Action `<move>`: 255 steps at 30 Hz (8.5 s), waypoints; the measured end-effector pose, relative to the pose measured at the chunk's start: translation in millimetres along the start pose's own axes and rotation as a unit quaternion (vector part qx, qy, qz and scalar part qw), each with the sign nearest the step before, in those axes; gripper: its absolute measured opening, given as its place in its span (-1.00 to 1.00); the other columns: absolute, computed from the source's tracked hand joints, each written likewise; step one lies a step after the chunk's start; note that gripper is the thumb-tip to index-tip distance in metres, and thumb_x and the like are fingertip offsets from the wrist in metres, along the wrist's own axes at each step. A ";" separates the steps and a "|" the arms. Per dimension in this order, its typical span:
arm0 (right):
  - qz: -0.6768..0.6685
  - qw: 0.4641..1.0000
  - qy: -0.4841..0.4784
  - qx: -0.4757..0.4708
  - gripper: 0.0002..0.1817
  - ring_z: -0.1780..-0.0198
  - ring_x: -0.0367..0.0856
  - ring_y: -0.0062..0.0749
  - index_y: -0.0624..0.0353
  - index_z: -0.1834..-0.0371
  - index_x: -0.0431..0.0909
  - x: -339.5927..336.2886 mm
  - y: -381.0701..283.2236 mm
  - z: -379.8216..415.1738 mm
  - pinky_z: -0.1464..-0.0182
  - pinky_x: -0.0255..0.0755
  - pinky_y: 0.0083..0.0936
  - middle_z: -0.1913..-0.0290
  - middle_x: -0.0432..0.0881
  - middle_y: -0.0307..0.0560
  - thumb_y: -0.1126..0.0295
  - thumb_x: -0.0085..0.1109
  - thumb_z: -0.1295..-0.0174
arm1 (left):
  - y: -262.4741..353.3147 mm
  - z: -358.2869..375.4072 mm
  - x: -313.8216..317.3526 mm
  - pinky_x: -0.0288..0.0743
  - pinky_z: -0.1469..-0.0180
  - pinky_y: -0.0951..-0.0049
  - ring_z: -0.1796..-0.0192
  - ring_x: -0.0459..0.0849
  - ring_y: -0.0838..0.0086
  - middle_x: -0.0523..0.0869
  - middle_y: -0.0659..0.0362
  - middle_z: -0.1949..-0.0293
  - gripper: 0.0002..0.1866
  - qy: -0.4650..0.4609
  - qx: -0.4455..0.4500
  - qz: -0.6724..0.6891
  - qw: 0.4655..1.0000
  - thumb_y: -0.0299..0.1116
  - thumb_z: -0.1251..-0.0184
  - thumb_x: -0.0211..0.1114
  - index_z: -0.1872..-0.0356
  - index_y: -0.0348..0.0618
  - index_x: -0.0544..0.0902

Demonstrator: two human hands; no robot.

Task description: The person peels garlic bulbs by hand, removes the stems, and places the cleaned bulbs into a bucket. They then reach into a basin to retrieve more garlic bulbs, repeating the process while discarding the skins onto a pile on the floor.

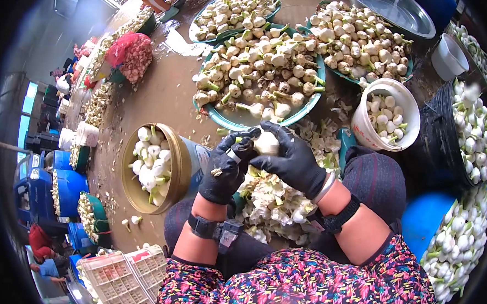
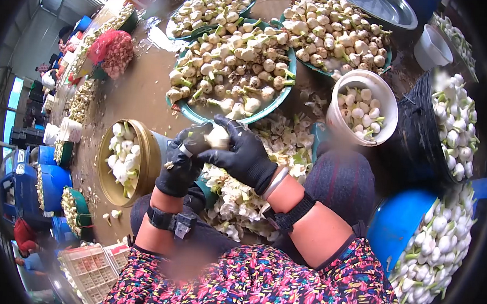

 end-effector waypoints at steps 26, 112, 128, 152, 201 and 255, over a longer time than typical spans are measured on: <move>-0.062 0.997 0.054 -0.007 -0.56 0.25 0.56 -0.54 0.31 -0.13 0.30 -2.6 -13.6 0.2 0.30 0.52 -0.61 0.16 0.55 -0.10 0.41 0.11 -0.21 | -14.4 2.2 -4.6 0.49 0.10 0.50 0.23 0.62 0.45 0.65 0.12 0.26 -0.76 0.049 -0.115 0.215 0.969 -0.50 -0.15 0.13 0.15 -0.34 0.59; 0.447 0.849 -0.004 -0.280 -0.87 0.36 0.47 -0.07 0.14 0.47 0.49 5.6 -61.3 8.4 0.31 0.36 -0.28 0.47 0.48 0.00 0.46 0.22 0.11 | 15.9 -6.8 -10.6 0.43 -0.02 0.43 0.10 0.60 0.36 0.66 0.08 0.18 -0.73 0.023 -0.103 0.098 0.990 -0.61 -0.02 0.24 0.18 -0.30 0.61; 0.018 0.993 0.092 0.066 -0.84 0.65 0.39 -0.65 0.16 0.51 0.39 -22.5 -8.3 -1.5 0.61 0.33 -0.68 0.61 0.43 -0.27 0.41 0.15 -0.15 | 33.9 -5.2 6.8 0.47 0.16 0.46 0.26 0.59 0.43 0.64 0.14 0.32 -0.77 0.047 0.111 -0.144 0.982 -0.59 0.03 0.36 0.28 -0.20 0.59; 0.272 0.950 0.117 -0.096 -0.83 0.56 0.41 -0.54 0.26 0.46 0.51 -37.0 -29.5 5.6 0.43 0.32 -0.52 0.59 0.52 -0.17 0.36 0.16 -0.09 | -17.0 30.5 -231.8 0.47 0.17 0.47 0.27 0.63 0.38 0.67 0.05 0.35 -0.86 0.199 -0.114 -0.279 0.933 -0.50 -0.13 0.19 0.30 -0.26 0.65; -0.167 0.981 0.093 -0.007 -0.44 0.17 0.59 -0.40 0.32 -0.10 0.32 -26.5 -2.2 -1.7 0.15 0.56 -0.52 0.11 0.55 -0.03 0.45 0.33 -0.02 | -12.1 -15.0 17.8 0.52 0.11 0.48 0.21 0.64 0.44 0.64 0.11 0.25 -0.73 -0.004 -0.156 0.329 0.931 -0.54 -0.19 0.12 0.08 -0.40 0.50; 0.036 0.985 0.116 -0.120 -0.48 0.26 0.52 -0.61 0.24 -0.14 0.28 -28.3 -1.8 0.0 0.19 0.47 -0.63 0.14 0.53 -0.10 0.52 0.12 -0.05 | -22.2 -11.5 23.5 0.54 0.25 0.49 0.32 0.65 0.46 0.67 0.09 0.32 -0.79 -0.004 -0.162 0.236 0.958 -0.60 -0.13 0.11 0.19 -0.36 0.58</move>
Point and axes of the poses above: each hand's wrist, its own z-axis away from the middle knuckle, its own x-axis out of the palm, y = z × x, the point moved 8 cm from there along -z, towards the middle knuckle
